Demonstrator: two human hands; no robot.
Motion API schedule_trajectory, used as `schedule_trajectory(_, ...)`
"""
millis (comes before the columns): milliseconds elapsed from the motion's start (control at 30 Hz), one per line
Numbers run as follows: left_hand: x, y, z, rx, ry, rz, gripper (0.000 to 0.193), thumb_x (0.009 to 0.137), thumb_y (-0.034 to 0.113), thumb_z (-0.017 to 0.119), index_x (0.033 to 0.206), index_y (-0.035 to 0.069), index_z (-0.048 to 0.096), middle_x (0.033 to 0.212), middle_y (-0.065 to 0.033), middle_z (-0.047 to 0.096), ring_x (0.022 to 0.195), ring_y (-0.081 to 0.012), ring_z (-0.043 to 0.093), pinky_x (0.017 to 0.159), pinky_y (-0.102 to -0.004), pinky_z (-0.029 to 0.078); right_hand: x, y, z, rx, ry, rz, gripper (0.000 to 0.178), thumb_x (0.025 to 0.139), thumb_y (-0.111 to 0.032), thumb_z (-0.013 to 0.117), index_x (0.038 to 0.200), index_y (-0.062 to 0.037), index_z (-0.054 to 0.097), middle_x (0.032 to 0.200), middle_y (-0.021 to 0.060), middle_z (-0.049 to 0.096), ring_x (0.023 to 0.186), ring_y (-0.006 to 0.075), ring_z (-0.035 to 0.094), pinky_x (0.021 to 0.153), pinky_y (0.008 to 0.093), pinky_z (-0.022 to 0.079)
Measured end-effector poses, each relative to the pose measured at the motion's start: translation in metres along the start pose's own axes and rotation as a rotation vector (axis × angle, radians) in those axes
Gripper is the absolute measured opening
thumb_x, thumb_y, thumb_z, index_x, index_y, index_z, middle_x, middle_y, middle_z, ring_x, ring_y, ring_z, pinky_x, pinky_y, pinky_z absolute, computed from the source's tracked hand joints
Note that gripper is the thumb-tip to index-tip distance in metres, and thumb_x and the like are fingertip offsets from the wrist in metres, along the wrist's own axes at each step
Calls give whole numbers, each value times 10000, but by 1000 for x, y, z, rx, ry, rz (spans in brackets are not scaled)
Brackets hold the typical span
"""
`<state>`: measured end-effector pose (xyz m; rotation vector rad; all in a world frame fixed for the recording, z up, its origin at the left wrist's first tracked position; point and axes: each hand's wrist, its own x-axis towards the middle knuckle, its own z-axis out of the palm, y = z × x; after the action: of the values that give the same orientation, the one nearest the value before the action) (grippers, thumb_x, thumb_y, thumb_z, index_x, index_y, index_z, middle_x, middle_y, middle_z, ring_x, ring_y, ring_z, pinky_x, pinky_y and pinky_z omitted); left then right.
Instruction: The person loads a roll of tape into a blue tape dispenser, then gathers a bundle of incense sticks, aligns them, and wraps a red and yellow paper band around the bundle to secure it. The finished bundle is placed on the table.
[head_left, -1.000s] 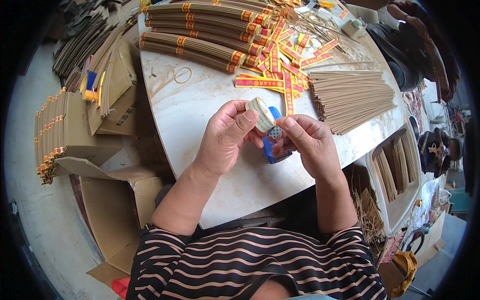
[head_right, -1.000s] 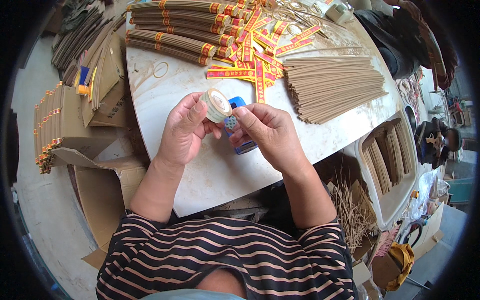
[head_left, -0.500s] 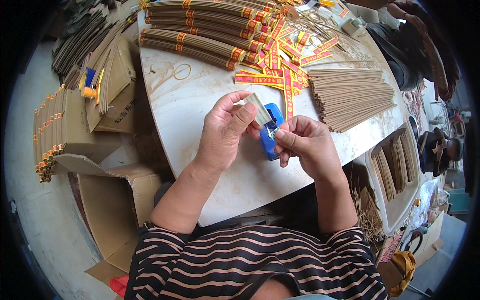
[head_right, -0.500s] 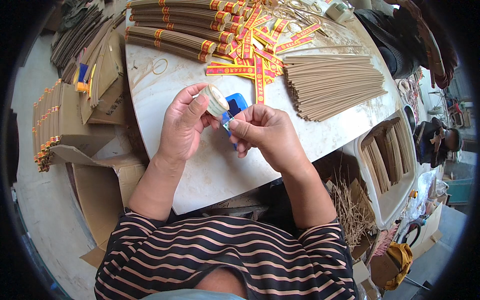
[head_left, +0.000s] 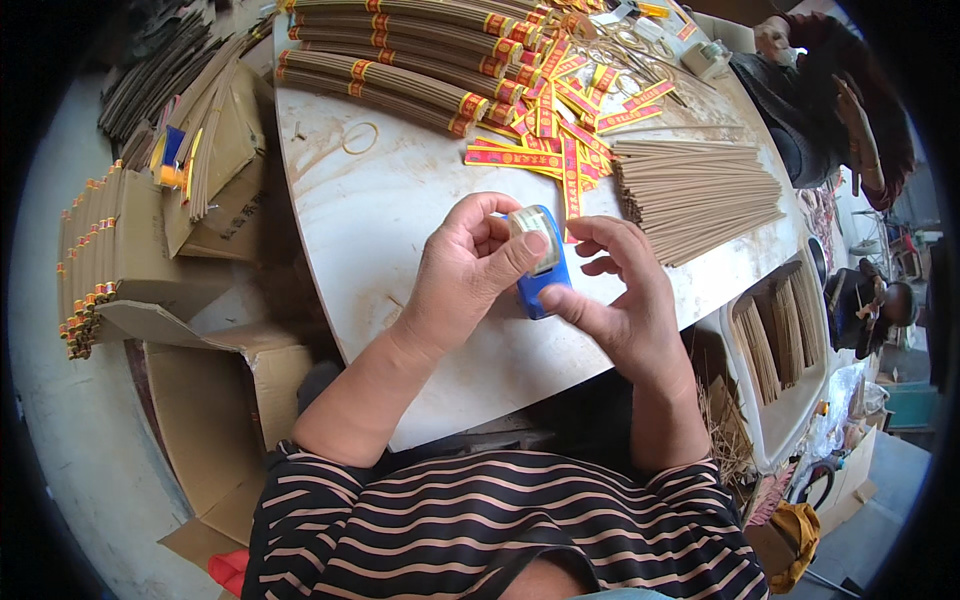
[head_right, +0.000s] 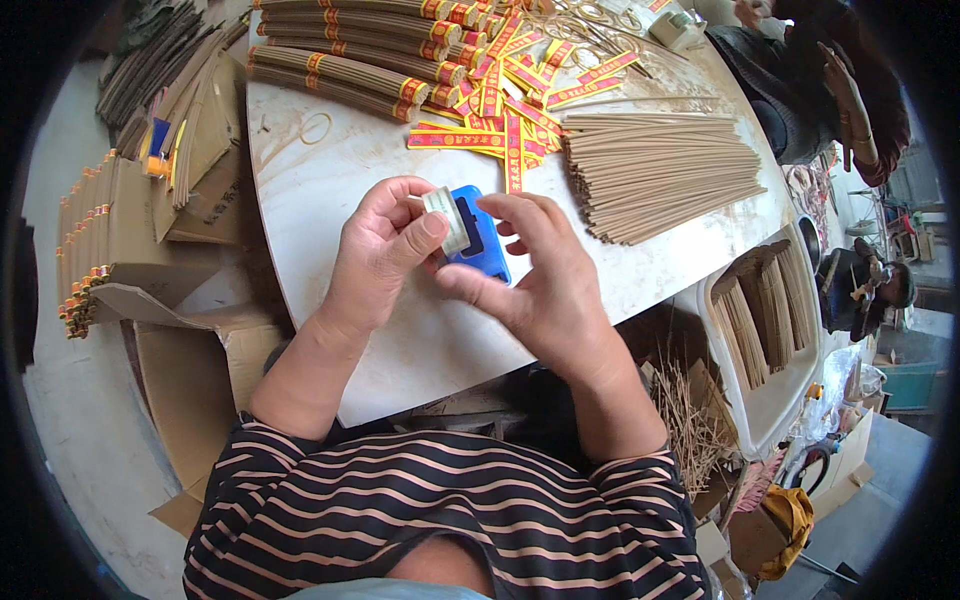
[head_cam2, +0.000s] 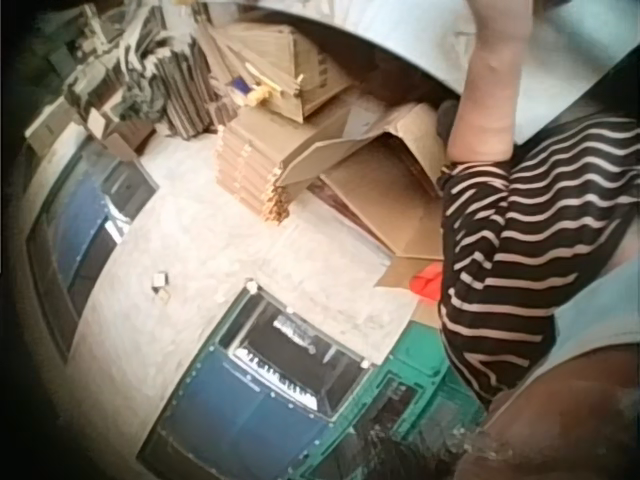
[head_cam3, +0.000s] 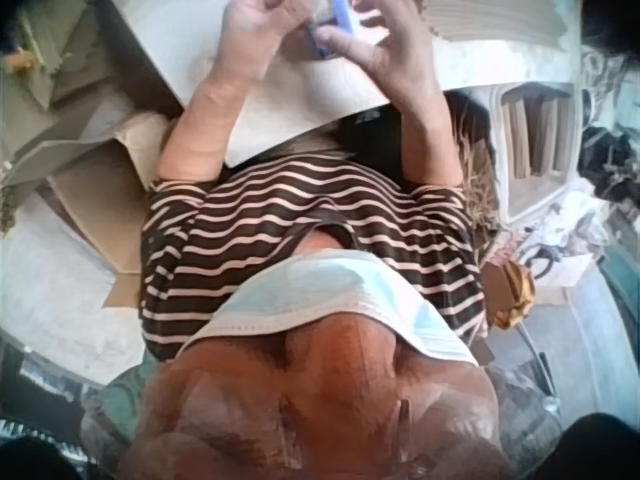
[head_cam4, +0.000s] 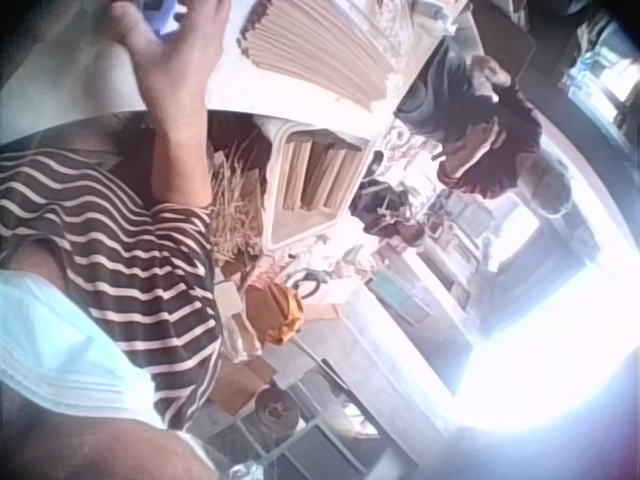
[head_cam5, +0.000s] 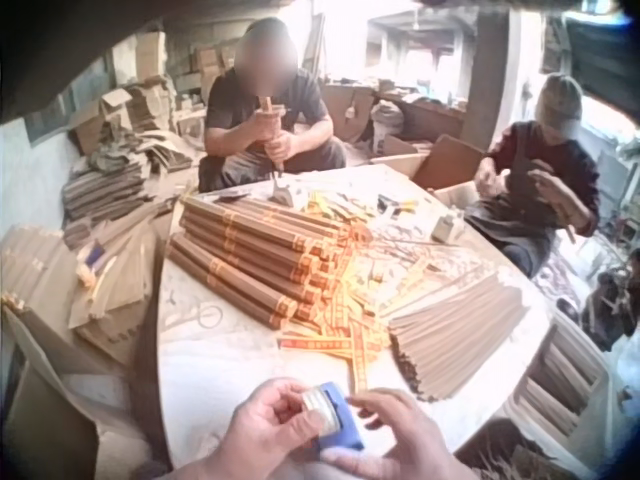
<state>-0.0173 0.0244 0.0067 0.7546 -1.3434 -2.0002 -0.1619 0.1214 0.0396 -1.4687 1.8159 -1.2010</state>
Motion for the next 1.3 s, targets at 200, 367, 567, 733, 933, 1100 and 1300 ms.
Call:
schedule_trajectory(200,-11,-1,10,-22,-97,-2,399,844,264,669,1095,31,465,890,-26,553,742,-57,526,649,-191,467,-5,-4,9,-117,2,-82,480,693,-119,784,1103,13,573,973,109,621,865,180,594,793,289,473)
schedule_trajectory(367,-14,1,12,-19,-150,48,461,879,297,612,1180,5,421,891,-27,554,773,-63,525,647,-198,448,-13,-12,3,72,44,54,356,735,-59,741,1036,45,583,923,65,618,863,115,575,757,251,470)
schedule_trajectory(567,-32,3,22,-173,-239,-184,544,854,72,522,1342,15,290,1115,-66,535,860,-91,534,682,-236,453,-11,-18,0,567,129,283,312,799,-69,697,1031,69,541,898,87,632,798,119,607,726,236,496)
schedule_trajectory(733,-34,-16,31,51,-218,-173,264,874,75,547,1115,-9,479,900,-63,594,762,-96,566,630,-249,481,-13,-15,4,519,100,366,263,787,-65,703,985,33,561,852,64,631,721,100,593,656,215,483)
schedule_trajectory(933,-30,-33,32,-153,-199,-317,192,933,104,443,905,-53,550,755,-88,605,591,-137,587,496,-254,490,-2,-16,20,171,101,475,215,807,-90,691,930,26,559,775,42,606,656,71,554,583,192,451)
schedule_trajectory(1100,-23,-33,30,-270,-207,-384,210,910,89,418,834,-53,553,676,-104,591,505,-167,572,428,-274,469,9,-19,32,-167,104,477,227,806,-111,682,952,27,575,754,79,626,608,104,556,534,259,478)
schedule_trajectory(1300,-21,-32,28,-289,-244,-446,217,913,100,427,827,-42,568,672,-114,597,507,-167,574,427,-266,462,8,-22,34,-423,2,258,388,799,-99,667,1166,-21,568,874,117,621,699,162,575,661,284,490)
